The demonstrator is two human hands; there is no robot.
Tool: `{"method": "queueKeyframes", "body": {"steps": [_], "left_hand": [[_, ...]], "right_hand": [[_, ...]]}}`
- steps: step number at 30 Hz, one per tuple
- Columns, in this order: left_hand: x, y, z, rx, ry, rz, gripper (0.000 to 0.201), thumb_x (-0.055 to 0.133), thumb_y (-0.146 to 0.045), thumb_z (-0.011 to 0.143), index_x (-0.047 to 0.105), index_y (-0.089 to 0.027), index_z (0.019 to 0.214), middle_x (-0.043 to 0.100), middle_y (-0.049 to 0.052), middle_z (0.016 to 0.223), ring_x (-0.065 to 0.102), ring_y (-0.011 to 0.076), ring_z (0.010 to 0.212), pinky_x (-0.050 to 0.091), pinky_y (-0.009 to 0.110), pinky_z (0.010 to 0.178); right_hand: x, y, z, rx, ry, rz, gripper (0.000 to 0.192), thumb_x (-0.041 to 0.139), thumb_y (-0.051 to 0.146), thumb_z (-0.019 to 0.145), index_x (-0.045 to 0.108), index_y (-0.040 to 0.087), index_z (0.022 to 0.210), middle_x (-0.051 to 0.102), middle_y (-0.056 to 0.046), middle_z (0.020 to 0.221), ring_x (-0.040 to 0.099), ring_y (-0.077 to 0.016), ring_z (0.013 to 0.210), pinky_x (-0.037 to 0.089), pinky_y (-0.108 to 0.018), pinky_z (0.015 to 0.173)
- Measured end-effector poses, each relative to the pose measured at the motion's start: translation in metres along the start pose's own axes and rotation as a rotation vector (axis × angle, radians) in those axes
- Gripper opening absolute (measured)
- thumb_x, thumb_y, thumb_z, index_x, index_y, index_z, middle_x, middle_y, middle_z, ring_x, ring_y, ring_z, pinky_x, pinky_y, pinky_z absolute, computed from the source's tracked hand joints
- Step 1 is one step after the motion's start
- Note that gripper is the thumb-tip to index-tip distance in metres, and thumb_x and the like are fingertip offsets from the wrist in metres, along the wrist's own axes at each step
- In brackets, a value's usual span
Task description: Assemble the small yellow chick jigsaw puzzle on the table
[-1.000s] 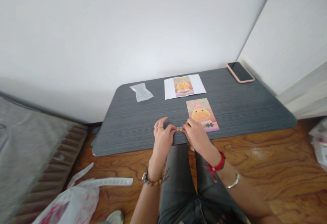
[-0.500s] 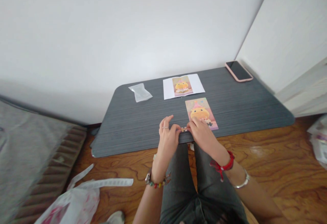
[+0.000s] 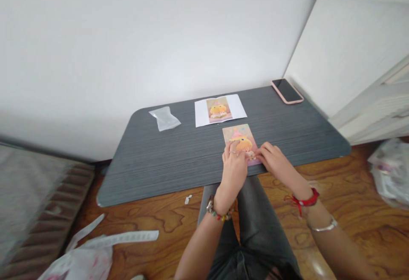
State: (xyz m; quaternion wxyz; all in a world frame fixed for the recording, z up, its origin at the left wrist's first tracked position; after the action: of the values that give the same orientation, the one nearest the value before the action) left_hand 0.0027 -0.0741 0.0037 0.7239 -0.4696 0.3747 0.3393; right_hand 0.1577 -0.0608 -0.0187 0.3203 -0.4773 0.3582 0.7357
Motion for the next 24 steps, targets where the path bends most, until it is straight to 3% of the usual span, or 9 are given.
{"method": "queueKeyframes", "body": {"steps": [7,14,24], "left_hand": [[0.0020,0.0009,-0.0020,-0.052,0.046,0.031,0.013,0.050,-0.013,0.084,0.064,-0.015,0.084,0.045,0.012,0.127,0.038,0.0288,0.118,0.041,0.044,0.093],[0.0039,0.0012,-0.0002,-0.024,0.039,0.036,0.013,0.052,-0.015,0.083,0.064,-0.015,0.079,0.053,0.009,0.094,0.048,0.0218,0.091,0.043,0.039,0.084],[0.0035,-0.0032,0.0014,-0.031,0.020,0.068,0.018,0.048,-0.011,0.083,0.065,-0.014,0.077,0.052,0.011,0.092,0.048,0.0226,0.088,0.044,0.039,0.080]], "right_hand": [[0.0006,0.0039,0.0017,-0.014,0.012,-0.010,0.014,0.043,0.018,0.090,0.057,0.017,0.085,0.055,-0.007,0.085,0.052,-0.0193,0.081,0.036,-0.031,0.069],[0.0010,0.0042,0.0029,-0.020,0.046,-0.042,0.013,0.044,0.018,0.089,0.057,0.015,0.085,0.055,-0.007,0.085,0.052,-0.0186,0.080,0.036,-0.030,0.068],[-0.0023,0.0052,0.0050,-0.014,0.064,-0.079,0.013,0.044,0.017,0.089,0.057,0.015,0.087,0.055,-0.007,0.085,0.052,-0.0188,0.079,0.035,-0.030,0.068]]}}
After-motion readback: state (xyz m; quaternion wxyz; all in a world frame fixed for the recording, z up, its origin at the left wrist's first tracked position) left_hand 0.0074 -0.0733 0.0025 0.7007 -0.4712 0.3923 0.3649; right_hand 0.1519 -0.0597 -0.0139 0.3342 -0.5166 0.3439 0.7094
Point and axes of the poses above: each hand's wrist, its own z-axis towards the middle knuckle, its own x-axis out of the palm, y = z × x, the point moved 2 cm from there along z, towards the middle knuckle
